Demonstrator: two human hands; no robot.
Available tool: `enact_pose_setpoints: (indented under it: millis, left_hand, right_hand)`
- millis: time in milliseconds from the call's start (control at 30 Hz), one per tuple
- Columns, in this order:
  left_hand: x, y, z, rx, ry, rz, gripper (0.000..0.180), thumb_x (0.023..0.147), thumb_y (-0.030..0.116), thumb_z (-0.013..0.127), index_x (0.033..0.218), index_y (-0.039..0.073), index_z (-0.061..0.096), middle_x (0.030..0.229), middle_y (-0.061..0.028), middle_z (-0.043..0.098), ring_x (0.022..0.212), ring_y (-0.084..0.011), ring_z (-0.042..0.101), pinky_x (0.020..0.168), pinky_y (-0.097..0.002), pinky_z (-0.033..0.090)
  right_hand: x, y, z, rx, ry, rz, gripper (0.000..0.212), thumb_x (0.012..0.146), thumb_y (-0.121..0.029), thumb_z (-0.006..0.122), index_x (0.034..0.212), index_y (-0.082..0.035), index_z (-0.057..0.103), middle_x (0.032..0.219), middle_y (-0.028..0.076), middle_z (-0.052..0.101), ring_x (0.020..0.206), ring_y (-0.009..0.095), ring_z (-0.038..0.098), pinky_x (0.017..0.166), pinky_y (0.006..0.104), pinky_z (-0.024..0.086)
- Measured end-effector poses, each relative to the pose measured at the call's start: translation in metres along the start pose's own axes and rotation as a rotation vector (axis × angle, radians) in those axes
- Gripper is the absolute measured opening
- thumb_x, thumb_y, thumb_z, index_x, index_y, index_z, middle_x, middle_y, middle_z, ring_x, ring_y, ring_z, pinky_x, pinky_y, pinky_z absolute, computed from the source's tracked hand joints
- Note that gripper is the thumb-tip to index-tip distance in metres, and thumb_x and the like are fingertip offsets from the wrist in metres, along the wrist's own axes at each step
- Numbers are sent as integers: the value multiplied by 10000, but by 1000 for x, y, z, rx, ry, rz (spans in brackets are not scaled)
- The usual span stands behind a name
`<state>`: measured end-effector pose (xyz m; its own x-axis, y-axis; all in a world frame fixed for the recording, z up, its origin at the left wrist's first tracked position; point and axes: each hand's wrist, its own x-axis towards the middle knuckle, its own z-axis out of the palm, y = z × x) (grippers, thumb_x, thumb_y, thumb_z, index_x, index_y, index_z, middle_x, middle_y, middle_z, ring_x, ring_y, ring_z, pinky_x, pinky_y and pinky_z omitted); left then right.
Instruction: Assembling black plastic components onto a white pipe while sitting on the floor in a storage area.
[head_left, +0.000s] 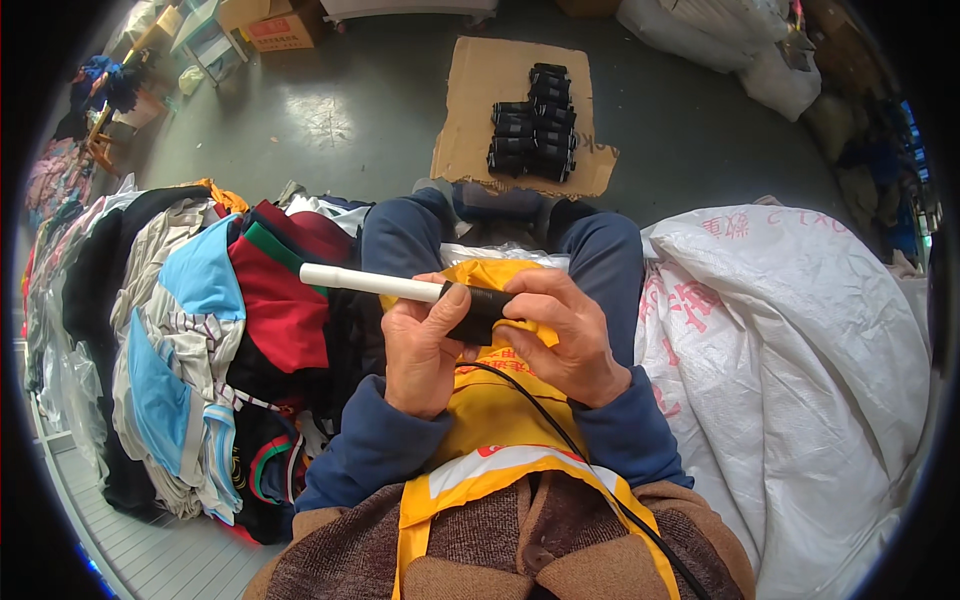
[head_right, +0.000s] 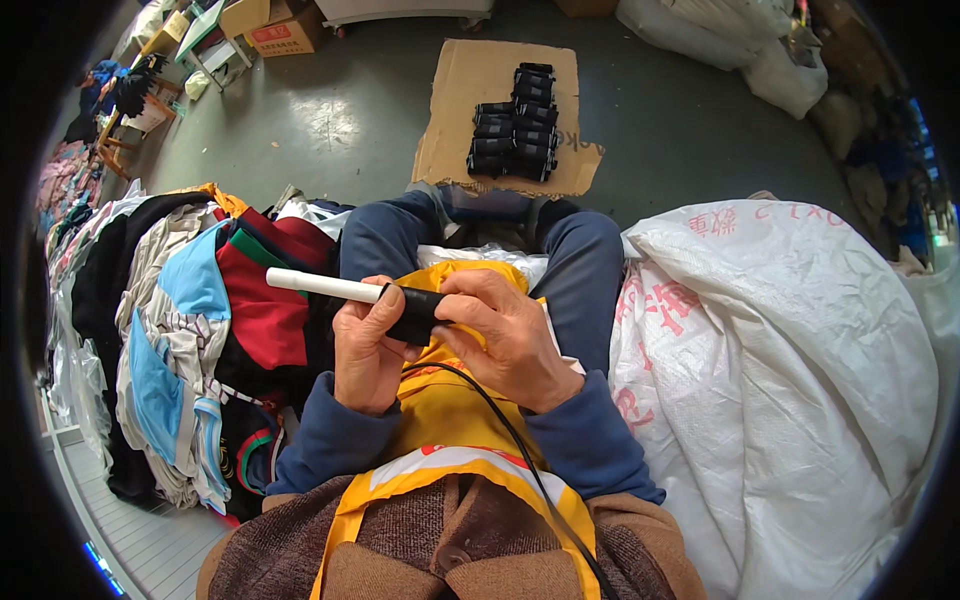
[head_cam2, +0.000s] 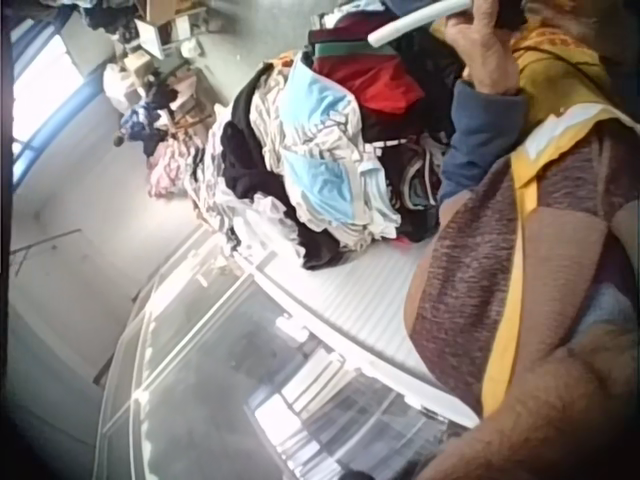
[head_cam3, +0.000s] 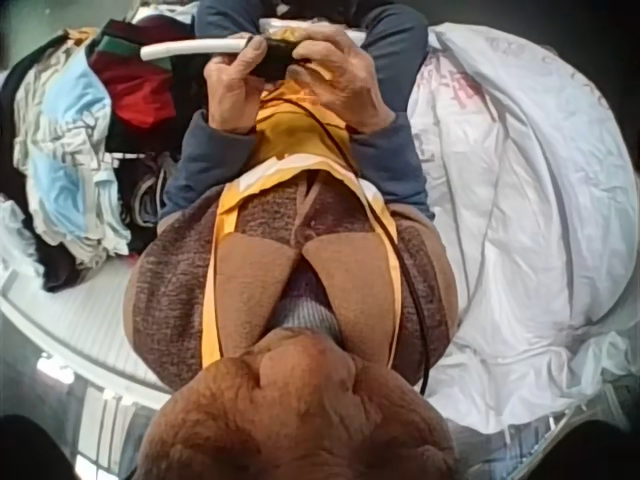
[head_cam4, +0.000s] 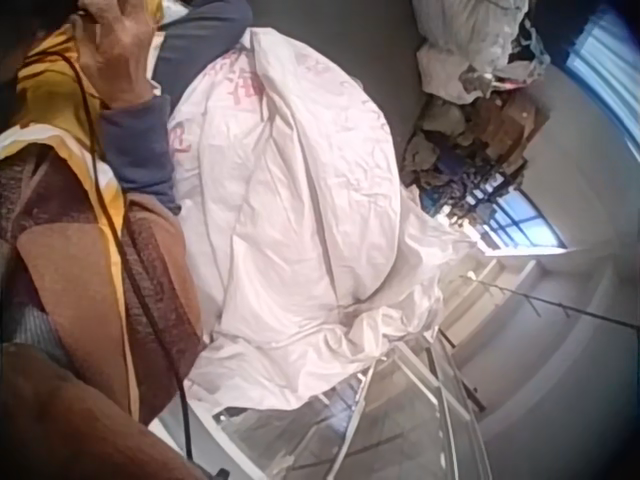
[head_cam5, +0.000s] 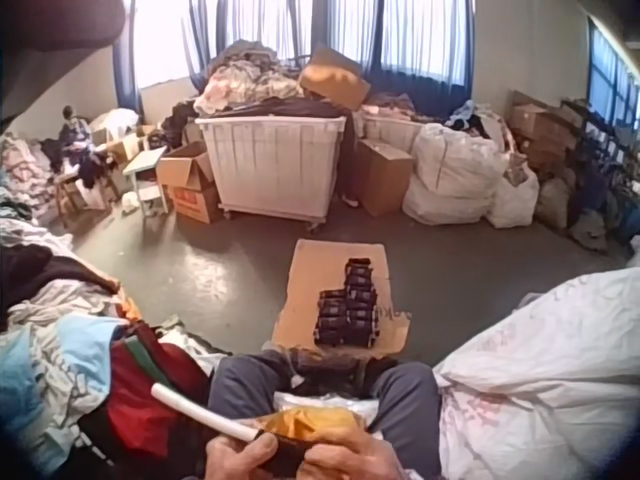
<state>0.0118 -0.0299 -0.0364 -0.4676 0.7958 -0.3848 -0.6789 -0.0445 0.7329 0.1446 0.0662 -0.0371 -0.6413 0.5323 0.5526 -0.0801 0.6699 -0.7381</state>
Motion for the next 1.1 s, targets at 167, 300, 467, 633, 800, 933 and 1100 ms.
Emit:
enact_pose_setpoints:
  millis: [167,300,467,633,800,933,1100]
  left_hand:
    - [1,3,0,-4,32,-22,187,854,177,631,963,87,510,797,-31,603,602,-101,584,417,-210,401]
    - [1,2,0,-65,23,-36,202,830,146,659,944,64,513,812,-52,609,627,-117,604,423,-215,415]
    - [0,-2,0,-41,2,-63,198,852,172,631,976,95,497,809,-34,597,621,-107,591,415,-218,412]
    - [2,-6,-3,-55,-18,-50,235,826,134,662,979,70,495,823,-46,590,632,-107,583,428,-209,425]
    - [-1,-3,-1,5,-86,-132,266,810,92,673,1003,21,504,831,-57,587,646,-106,569,443,-195,429]
    - [-1,-5,-3,-53,-97,-174,262,814,92,666,1017,7,523,839,-49,592,664,-99,563,470,-204,438]
    - [1,-6,-12,-44,-182,-234,279,821,94,657,1046,8,516,885,-42,577,708,-92,560,473,-213,432]
  right_hand:
    - [-9,6,-6,32,13,46,259,681,12,748,835,-55,552,887,91,562,647,169,555,587,263,462]
    - [0,4,-8,-16,74,-1,350,694,-131,784,921,-45,531,873,91,557,715,158,550,633,254,453]
    - [-8,3,8,347,-38,390,558,755,-265,750,1170,0,490,1031,120,592,951,175,568,799,262,472]
    - [-9,-5,11,402,54,612,211,821,-100,674,994,11,625,904,50,639,778,74,575,706,192,486]
    - [-12,-9,10,455,159,660,219,813,-57,670,1003,25,599,948,80,633,837,108,597,742,209,504]
    - [-12,-11,12,483,223,622,208,803,-12,662,994,11,584,951,87,633,847,123,604,769,220,504]
    - [-14,-7,13,533,236,520,214,776,45,661,970,-1,584,993,109,617,906,138,587,809,235,491]
